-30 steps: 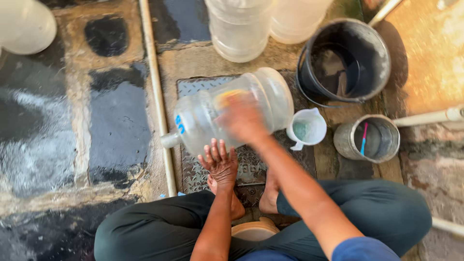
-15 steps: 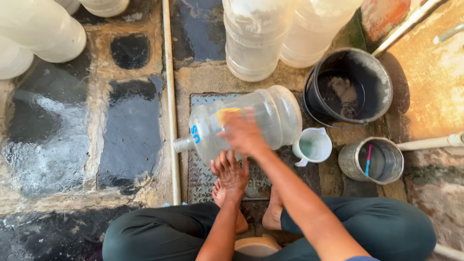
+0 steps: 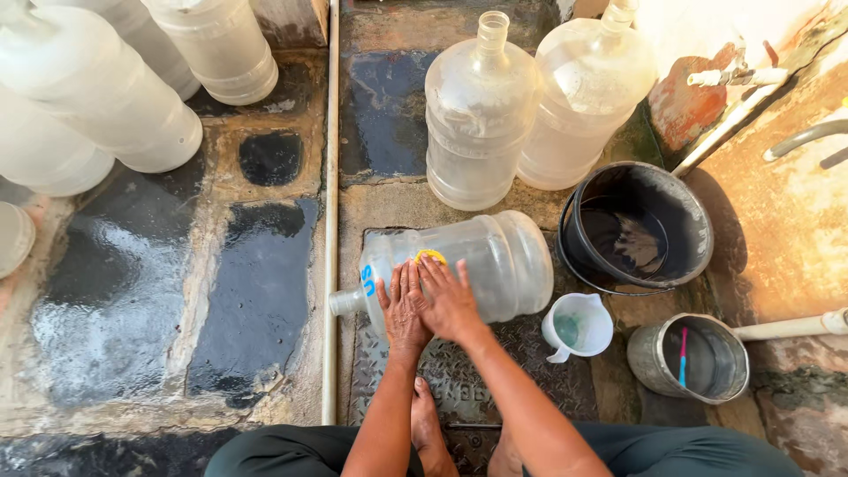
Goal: The person scrubs the exterior of a large plastic water jug with a yellow sponge while sitting on the floor. They repeatedly pour water from a white pitcher onto the jug to rinse it and continue scrubbing different sections of the container.
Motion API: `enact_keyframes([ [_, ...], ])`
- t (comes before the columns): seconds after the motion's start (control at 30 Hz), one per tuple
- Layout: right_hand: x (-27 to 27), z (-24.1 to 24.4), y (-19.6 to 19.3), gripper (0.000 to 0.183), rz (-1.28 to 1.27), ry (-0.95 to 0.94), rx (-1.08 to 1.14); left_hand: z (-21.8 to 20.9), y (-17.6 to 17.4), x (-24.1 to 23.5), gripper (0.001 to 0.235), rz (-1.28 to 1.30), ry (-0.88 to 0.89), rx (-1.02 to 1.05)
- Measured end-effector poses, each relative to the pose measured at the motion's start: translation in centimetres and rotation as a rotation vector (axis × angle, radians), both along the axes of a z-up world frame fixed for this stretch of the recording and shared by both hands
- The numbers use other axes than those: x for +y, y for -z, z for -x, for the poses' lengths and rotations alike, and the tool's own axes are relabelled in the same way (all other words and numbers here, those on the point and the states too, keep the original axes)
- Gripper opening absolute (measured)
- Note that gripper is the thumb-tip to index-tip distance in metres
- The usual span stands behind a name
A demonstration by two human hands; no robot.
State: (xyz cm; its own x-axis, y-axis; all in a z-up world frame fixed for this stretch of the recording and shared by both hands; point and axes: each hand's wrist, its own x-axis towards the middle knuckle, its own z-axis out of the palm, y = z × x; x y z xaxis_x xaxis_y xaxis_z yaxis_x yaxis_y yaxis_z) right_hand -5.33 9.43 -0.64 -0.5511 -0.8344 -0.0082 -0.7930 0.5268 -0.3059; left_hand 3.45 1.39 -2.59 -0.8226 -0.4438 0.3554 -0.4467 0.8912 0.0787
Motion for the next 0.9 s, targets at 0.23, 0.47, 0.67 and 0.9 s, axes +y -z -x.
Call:
enact_keyframes([
  [0.23,8.7,10.1,-0.9,0.073,-0.048,0.378,0.138,-4.1,4.0,2.2,0.09,-0.113,0.033,0.248],
  [0.47,3.8,5.1,1.6,0.077,0.035,0.208,0.169,-0.1,0.5,0.1,0.064,-0.219,-0.18,0.238],
  [0.67,3.5,2.4,-0.6,0.073,0.029,0.074,0.054,-1.0,0.5,0.6,0.054,-0.056,-0.185,0.277],
  [0.9,6.4,7.3,-3.0,0.078,-0.097,0.513,0.031,-4.7,7.5,5.8,0.056,0.032,-0.131,0.328],
])
